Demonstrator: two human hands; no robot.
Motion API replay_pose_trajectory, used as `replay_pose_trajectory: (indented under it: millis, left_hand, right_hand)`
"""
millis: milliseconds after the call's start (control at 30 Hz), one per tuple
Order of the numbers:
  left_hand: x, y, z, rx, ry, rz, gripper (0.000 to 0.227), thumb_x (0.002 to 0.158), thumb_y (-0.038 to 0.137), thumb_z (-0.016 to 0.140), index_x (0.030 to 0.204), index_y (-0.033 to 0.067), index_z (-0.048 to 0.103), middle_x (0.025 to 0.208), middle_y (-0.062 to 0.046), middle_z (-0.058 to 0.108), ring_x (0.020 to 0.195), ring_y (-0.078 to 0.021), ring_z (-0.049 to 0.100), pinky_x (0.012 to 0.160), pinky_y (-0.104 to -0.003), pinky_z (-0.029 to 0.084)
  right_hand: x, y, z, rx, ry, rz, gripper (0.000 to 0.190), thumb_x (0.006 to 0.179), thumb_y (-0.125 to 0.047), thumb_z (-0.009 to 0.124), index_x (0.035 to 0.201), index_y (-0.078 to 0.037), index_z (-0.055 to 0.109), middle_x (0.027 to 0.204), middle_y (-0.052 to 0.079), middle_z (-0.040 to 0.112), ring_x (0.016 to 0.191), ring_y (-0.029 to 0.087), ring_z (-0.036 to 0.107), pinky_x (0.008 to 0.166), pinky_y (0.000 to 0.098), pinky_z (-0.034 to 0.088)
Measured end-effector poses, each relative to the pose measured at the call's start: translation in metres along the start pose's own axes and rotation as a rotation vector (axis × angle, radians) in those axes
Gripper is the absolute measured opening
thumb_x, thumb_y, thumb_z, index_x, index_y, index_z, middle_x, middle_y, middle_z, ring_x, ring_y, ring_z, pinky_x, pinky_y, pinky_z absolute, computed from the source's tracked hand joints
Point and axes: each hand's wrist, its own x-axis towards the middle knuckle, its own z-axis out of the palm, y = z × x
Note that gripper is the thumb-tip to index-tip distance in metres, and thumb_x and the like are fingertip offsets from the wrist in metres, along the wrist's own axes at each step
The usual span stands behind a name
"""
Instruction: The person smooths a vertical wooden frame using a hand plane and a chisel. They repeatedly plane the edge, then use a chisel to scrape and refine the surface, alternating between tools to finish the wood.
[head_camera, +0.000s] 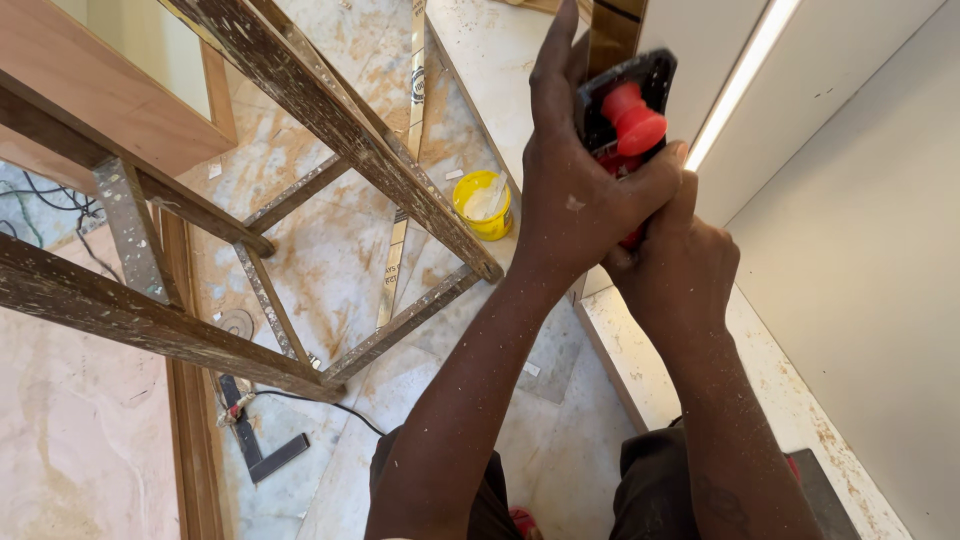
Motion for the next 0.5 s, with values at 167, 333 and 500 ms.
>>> replay_pose_trajectory:
  millis: [167, 333, 500]
  left_hand:
    - [-0.026, -0.024, 0.002, -0.002, -0.029, -0.11, 0.111, 0.082, 0.014, 0.081, 0.168, 0.0085, 0.012, 0.159, -0.027, 0.043, 0.139, -0.0327, 0.059, 0.117, -0.04, 0.054]
    - [-0.063, -0.067, 0.005, 0.025, -0.023, -0.224, 0.11, 0.079, 0.017, 0.081, 0.166, 0.0065, 0.016, 0.159, -0.026, 0.041, 0.143, -0.0339, 0.054, 0.115, -0.041, 0.05]
    - [-0.103, -0.114, 0.011, 0.054, -0.016, -0.325, 0.108, 0.076, 0.021, 0.082, 0.164, 0.0045, 0.022, 0.155, -0.022, 0.045, 0.142, -0.0313, 0.053, 0.115, -0.04, 0.049]
  right_hand:
    - [-0.023, 0.014, 0.03, 0.002, -0.101, 0.039, 0.082, 0.081, -0.024, 0.084, 0.14, 0.007, 0.035, 0.064, 0.009, 0.066, 0.053, 0.026, 0.067, 0.051, 0.0387, 0.053]
    - [-0.052, 0.049, 0.083, -0.12, -0.282, 0.09, 0.055, 0.081, -0.028, 0.081, 0.117, 0.003, 0.052, 0.063, 0.011, 0.066, 0.054, 0.029, 0.068, 0.052, 0.0403, 0.054]
    - [-0.09, 0.078, 0.139, -0.077, -0.338, 0.143, 0.038, 0.082, -0.029, 0.077, 0.1, 0.0, 0.061, 0.065, 0.013, 0.068, 0.058, 0.032, 0.07, 0.054, 0.0434, 0.055]
